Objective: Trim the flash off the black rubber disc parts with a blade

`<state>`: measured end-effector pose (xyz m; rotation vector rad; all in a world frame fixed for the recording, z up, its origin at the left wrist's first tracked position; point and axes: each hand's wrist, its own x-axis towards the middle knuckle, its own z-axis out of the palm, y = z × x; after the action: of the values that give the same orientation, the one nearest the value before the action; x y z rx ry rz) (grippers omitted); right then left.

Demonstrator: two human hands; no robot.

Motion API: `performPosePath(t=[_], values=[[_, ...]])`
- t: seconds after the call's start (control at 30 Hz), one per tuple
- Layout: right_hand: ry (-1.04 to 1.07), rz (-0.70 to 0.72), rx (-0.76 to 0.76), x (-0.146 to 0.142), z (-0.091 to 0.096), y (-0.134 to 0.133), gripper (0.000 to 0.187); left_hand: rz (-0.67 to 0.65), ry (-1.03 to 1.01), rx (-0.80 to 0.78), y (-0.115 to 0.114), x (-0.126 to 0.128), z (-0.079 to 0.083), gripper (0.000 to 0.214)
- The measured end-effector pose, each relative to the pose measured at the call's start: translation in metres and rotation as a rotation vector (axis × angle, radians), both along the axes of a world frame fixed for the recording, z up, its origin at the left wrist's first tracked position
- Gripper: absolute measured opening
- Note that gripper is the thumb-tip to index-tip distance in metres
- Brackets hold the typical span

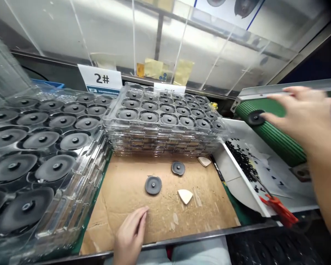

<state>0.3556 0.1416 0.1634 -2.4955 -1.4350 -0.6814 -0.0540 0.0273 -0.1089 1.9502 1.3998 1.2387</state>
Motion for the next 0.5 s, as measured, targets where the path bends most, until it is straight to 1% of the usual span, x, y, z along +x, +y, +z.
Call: performPosePath(t=[0.07,0.13,0.2,0.27,0.33,0.37,0.4,0.43,0.47,0.5], values=[[-0.06,0.123,-0.132,0.005,-0.01,0.02,0.059,0.006,-0.004,0.0,-0.001,0.0,-0.002,0.018],[-0.076,0.189,-0.212,0.01,-0.025,0.034,0.058,0.005,-0.021,-0.009,-0.002,0.0,-0.004,0.02],[-0.075,0.206,-0.221,0.012,-0.036,0.04,0.055,-0.014,-0.05,-0.026,-0.002,-0.001,-0.006,0.022],[-0.081,0.209,-0.179,0.01,-0.039,0.04,0.057,-0.032,-0.079,-0.052,-0.002,-0.002,-0.006,0.024],[-0.074,0.227,-0.132,0.003,-0.037,0.03,0.065,-0.033,-0.095,-0.09,-0.001,-0.003,-0.005,0.022],[-0.064,0.248,-0.13,-0.004,-0.035,0.021,0.069,-0.026,-0.103,-0.118,-0.001,-0.004,-0.003,0.02],[-0.032,0.298,-0.151,-0.012,-0.035,0.009,0.072,-0.015,-0.112,-0.15,-0.001,-0.003,0.001,0.018],[0.03,0.365,-0.186,-0.023,-0.038,-0.006,0.073,0.005,-0.119,-0.184,-0.001,-0.002,0.006,0.017],[0.103,0.45,-0.25,-0.035,-0.043,-0.023,0.071,0.026,-0.134,-0.222,-0.002,0.001,0.013,0.017],[0.284,0.607,-0.3,-0.05,-0.051,-0.041,0.07,0.035,-0.155,-0.247,-0.004,0.006,0.021,0.019]])
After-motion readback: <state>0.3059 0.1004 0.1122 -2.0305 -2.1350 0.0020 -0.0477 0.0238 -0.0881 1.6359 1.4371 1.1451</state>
